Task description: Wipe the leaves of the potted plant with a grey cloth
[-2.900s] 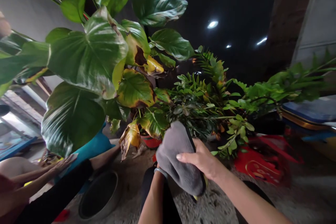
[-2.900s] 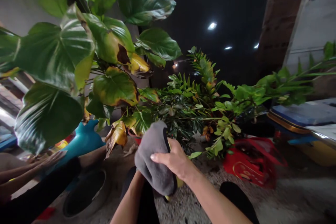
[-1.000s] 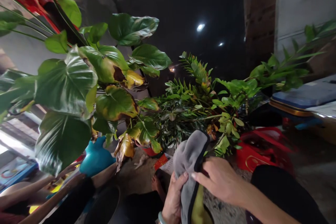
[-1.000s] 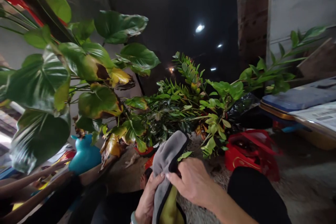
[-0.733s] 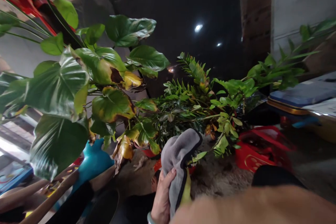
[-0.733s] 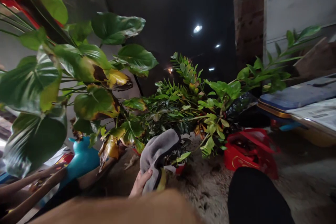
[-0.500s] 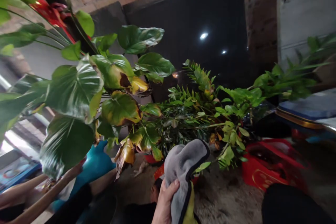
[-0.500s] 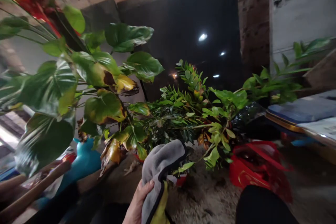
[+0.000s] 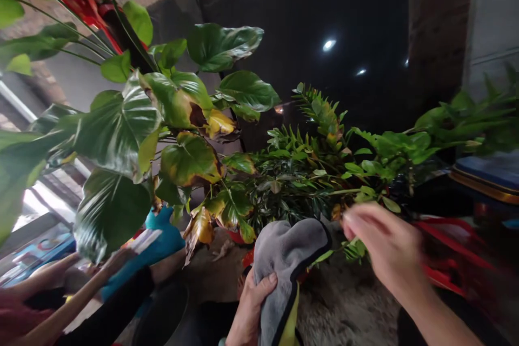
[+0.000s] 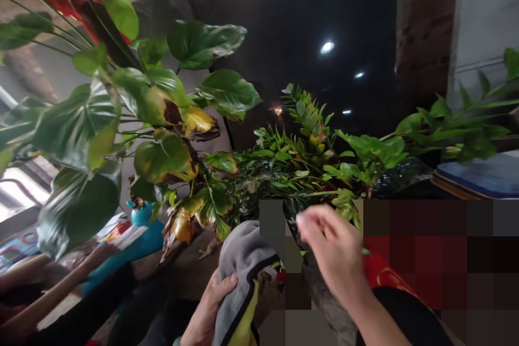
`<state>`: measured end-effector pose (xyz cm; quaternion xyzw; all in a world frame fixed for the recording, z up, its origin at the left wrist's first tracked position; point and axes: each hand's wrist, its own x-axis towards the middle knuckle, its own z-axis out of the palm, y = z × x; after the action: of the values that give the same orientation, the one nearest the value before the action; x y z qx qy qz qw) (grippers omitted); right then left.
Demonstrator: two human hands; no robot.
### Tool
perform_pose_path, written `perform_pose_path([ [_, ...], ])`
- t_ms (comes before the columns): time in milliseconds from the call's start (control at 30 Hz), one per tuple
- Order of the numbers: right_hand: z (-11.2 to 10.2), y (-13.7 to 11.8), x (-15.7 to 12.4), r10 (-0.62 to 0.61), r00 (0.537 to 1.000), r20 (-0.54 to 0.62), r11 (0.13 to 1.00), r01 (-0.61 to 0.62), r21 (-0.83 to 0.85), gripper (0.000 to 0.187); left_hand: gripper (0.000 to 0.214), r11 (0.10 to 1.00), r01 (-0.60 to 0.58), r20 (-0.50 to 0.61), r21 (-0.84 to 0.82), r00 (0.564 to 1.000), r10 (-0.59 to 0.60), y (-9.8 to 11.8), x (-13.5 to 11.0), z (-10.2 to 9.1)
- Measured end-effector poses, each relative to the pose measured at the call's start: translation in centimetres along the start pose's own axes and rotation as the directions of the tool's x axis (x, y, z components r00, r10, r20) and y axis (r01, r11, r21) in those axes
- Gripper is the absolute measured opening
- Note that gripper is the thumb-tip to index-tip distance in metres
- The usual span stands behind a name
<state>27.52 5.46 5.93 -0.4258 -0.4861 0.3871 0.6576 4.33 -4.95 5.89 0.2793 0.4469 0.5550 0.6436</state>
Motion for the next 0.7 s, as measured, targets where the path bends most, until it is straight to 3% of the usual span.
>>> perform_pose_path([
  [67,0.0,1.8,1.0,0.266,0.963,-0.038,0.96,-0.262,0.095,0.022,0.054,1.0,-0.018,0.002,0.024,1.0,0.018,1.6,-0.2,1.1],
  [133,0.4,3.5,1.8,0.489,0.872,-0.015,0.858,-0.478,0.19,0.014,0.051,0.995,-0.09,-0.002,0.049,0.996,0.09,3.9,0.2,3.0],
  [167,0.7,4.2,2.1,0.541,0.841,0.01,0.819,-0.53,0.218,0.013,0.05,0.988,-0.138,-0.007,0.062,0.99,0.139,5.1,0.7,4.2],
  [267,1.7,5.5,2.7,0.579,0.81,0.09,0.765,-0.578,0.286,0.019,0.053,0.969,-0.238,-0.006,0.069,0.971,0.239,7.6,2.8,7.6],
  [333,1.9,5.9,3.0,0.586,0.799,0.134,0.731,-0.593,0.338,0.026,0.055,0.969,-0.233,0.028,0.084,0.972,0.231,7.3,4.1,8.8],
  [500,0.6,6.5,2.7,0.614,0.768,0.18,0.671,-0.628,0.395,0.033,0.045,0.947,-0.12,0.16,0.299,0.984,0.075,3.3,3.7,7.1],
  [567,0.0,6.5,2.3,0.626,0.749,0.217,0.646,-0.653,0.395,0.036,0.05,0.944,-0.088,0.208,0.317,0.978,0.021,3.3,2.8,6.6],
  [633,-0.3,6.3,1.8,0.608,0.751,0.255,0.636,-0.654,0.41,0.039,0.058,0.948,-0.151,0.229,0.281,0.97,0.087,4.7,2.7,7.1],
  [700,-0.4,6.0,1.5,0.589,0.76,0.275,0.632,-0.646,0.428,0.042,0.063,0.923,-0.294,0.204,0.246,0.947,0.248,6.5,3.6,8.3],
])
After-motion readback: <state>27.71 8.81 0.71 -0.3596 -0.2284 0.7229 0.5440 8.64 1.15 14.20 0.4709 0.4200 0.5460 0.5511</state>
